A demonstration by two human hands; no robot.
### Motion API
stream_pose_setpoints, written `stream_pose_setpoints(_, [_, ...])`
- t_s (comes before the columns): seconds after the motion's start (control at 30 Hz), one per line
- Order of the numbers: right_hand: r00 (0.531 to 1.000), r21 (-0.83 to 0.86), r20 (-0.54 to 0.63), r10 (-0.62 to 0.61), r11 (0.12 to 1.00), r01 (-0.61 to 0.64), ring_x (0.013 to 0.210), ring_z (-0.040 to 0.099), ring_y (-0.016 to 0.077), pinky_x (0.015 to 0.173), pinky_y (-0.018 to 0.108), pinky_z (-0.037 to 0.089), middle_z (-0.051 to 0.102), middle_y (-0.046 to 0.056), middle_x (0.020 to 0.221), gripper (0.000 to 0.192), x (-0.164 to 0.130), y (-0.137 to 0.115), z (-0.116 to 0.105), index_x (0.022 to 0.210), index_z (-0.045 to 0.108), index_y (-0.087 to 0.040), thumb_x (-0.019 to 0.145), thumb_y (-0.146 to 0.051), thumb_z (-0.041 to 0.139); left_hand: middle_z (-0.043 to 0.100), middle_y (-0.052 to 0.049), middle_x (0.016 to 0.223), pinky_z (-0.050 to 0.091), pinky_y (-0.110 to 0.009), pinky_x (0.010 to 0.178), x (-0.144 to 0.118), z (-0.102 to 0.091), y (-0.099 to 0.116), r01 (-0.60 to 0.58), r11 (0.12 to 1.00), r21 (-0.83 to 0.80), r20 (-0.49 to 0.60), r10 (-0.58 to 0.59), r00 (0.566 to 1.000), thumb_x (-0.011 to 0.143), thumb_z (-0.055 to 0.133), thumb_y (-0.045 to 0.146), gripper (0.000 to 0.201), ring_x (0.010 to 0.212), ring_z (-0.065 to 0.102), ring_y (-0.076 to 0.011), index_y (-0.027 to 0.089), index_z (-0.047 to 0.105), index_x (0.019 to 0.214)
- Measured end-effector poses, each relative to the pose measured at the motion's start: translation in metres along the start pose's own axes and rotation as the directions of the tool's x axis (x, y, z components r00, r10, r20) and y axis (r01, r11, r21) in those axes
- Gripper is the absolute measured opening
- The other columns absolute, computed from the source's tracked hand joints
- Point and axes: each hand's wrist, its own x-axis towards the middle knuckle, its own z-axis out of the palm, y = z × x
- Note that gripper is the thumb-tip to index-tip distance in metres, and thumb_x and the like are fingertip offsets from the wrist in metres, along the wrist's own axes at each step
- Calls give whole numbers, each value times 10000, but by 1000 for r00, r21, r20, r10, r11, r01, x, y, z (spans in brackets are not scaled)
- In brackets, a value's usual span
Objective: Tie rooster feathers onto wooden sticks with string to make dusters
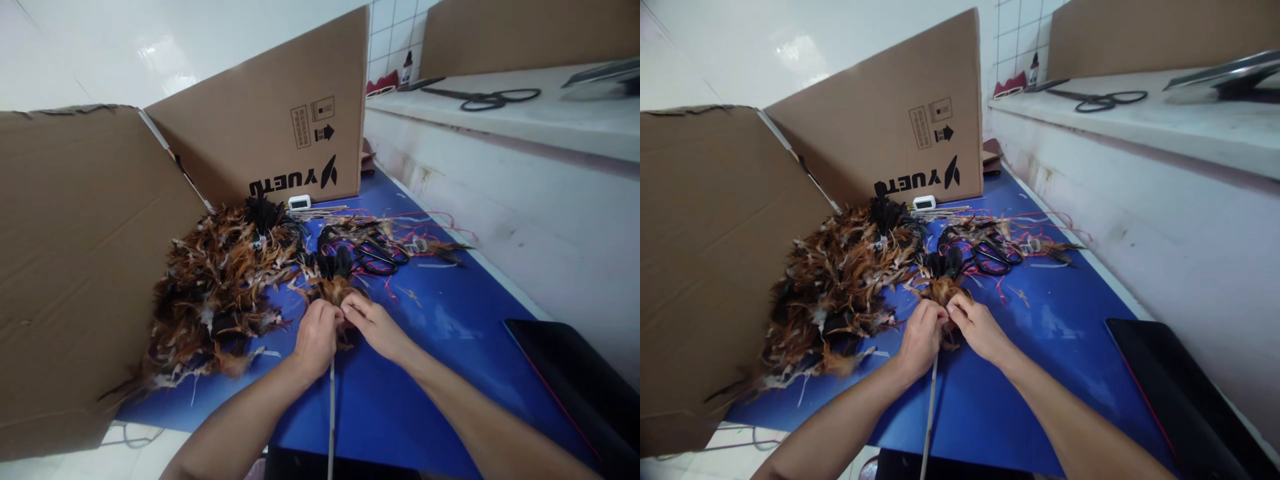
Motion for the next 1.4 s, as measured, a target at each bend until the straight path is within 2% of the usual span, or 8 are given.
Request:
stream_pose_setpoints(0.1, [1000,29,15,18,999,-18,623,488,123,617,251,379,513,-30,646,203,1,0,0,747,492,-202,867,-322,380,503,-39,808,411,-243,685,0,3,-3,-52,999,-17,-22,51,998,872,379,153,125,751,462,-122,154,502,850])
stream_pose_setpoints(0.23, [999,83,28,32,996,-34,614,478,120,606,250,381,500,-27,633,205,1,1,1,709,484,-195,850,-318,399,510,-37,806,406,-244,700,1,2,-2,-46,991,-129,-59,39,998,877,354,147,125,756,472,-117,161,464,819])
stream_pose_setpoints(0.47, [991,144,120,53,987,-70,600,470,112,578,237,374,492,-32,619,203,-1,-2,1,681,462,-188,835,-313,420,509,-7,732,382,-223,647,-1,-1,0,193,951,-244,46,-187,981,900,322,218,163,672,487,-104,177,450,808])
stream_pose_setpoints(0.83, [977,47,207,57,997,-68,579,495,111,564,228,373,525,-35,602,171,-4,2,-1,749,468,-197,864,-306,402,470,18,704,352,-194,617,1,-8,2,306,878,-368,106,-287,952,899,338,252,173,640,454,-86,178,440,781])
stream_pose_setpoints(0.93, [971,0,228,73,997,-75,529,462,102,532,220,347,486,-50,548,185,-5,-3,-4,752,470,-198,869,-320,393,468,20,702,346,-189,603,1,-8,2,319,864,-388,134,-290,948,892,353,248,165,632,443,-83,178,440,770])
stream_pose_setpoints(1.1, [964,-157,259,54,987,-13,528,372,91,499,213,279,411,-56,557,218,-7,-12,-12,721,510,-190,855,-331,412,473,22,695,337,-192,604,2,-8,1,322,866,-383,156,-282,946,871,379,212,137,638,435,-86,177,450,760])
stream_pose_setpoints(1.23, [956,-190,292,41,982,16,530,372,92,491,216,267,434,-47,574,227,-10,-20,-16,717,540,-190,853,-309,402,494,20,697,341,-197,611,2,-8,2,338,859,-385,172,-293,940,851,399,193,115,645,445,-89,176,479,770])
stream_pose_setpoints(1.4, [967,-219,253,25,975,32,525,395,99,488,225,278,463,-33,574,232,-12,-27,-16,730,571,-189,849,-307,410,491,31,694,348,-185,578,1,-6,2,369,799,-475,210,-305,929,820,435,183,42,612,445,-80,180,475,831])
